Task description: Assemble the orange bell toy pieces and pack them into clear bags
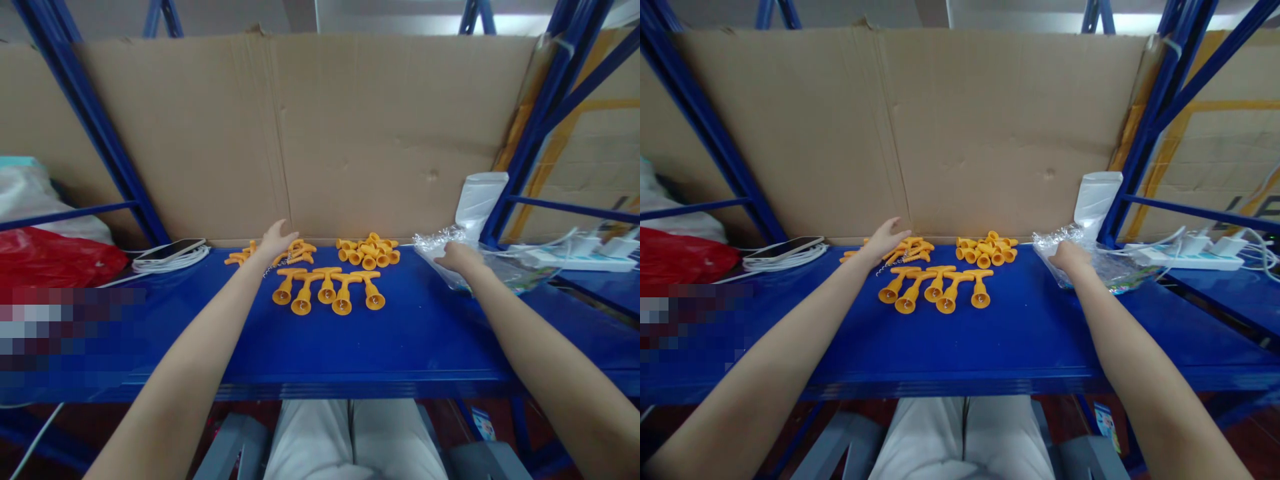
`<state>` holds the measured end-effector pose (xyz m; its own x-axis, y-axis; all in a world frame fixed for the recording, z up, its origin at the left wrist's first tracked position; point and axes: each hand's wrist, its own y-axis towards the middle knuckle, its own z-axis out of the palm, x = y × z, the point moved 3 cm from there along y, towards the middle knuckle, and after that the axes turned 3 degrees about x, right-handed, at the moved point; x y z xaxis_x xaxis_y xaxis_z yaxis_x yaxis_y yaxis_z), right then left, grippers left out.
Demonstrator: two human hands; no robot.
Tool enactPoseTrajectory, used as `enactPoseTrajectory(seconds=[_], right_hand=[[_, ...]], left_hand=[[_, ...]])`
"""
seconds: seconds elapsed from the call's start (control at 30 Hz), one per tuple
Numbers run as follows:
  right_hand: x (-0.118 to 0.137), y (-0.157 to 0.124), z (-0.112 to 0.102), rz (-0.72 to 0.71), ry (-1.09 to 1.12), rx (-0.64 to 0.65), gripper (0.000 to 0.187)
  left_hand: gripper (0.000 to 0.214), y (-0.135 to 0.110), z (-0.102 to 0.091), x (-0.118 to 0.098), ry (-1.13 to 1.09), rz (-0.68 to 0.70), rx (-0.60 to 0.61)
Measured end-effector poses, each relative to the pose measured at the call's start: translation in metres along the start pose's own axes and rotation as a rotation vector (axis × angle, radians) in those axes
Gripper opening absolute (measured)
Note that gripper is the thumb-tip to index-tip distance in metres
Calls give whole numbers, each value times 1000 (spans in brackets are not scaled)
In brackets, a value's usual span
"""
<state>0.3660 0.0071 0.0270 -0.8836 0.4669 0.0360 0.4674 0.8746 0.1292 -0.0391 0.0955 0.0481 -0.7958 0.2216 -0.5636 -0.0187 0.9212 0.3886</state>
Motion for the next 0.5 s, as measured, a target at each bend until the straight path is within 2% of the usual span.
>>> enactPoseTrajectory(seconds=[0.13,0.3,0.43,0.5], right_hand=[[-4,3,8,-15,-23,21,38],[-10,10,18,-97,-40,21,36],[-14,12,22,-81,-33,9,32],[-15,12,20,-87,52,-67,32]], left_hand=[[53,-12,8,-12,-162,9,-18],[51,-29,22,-12,1,81,6],[50,-34,25,-11,89,165,9],[47,-36,23,-15,72,184,19]])
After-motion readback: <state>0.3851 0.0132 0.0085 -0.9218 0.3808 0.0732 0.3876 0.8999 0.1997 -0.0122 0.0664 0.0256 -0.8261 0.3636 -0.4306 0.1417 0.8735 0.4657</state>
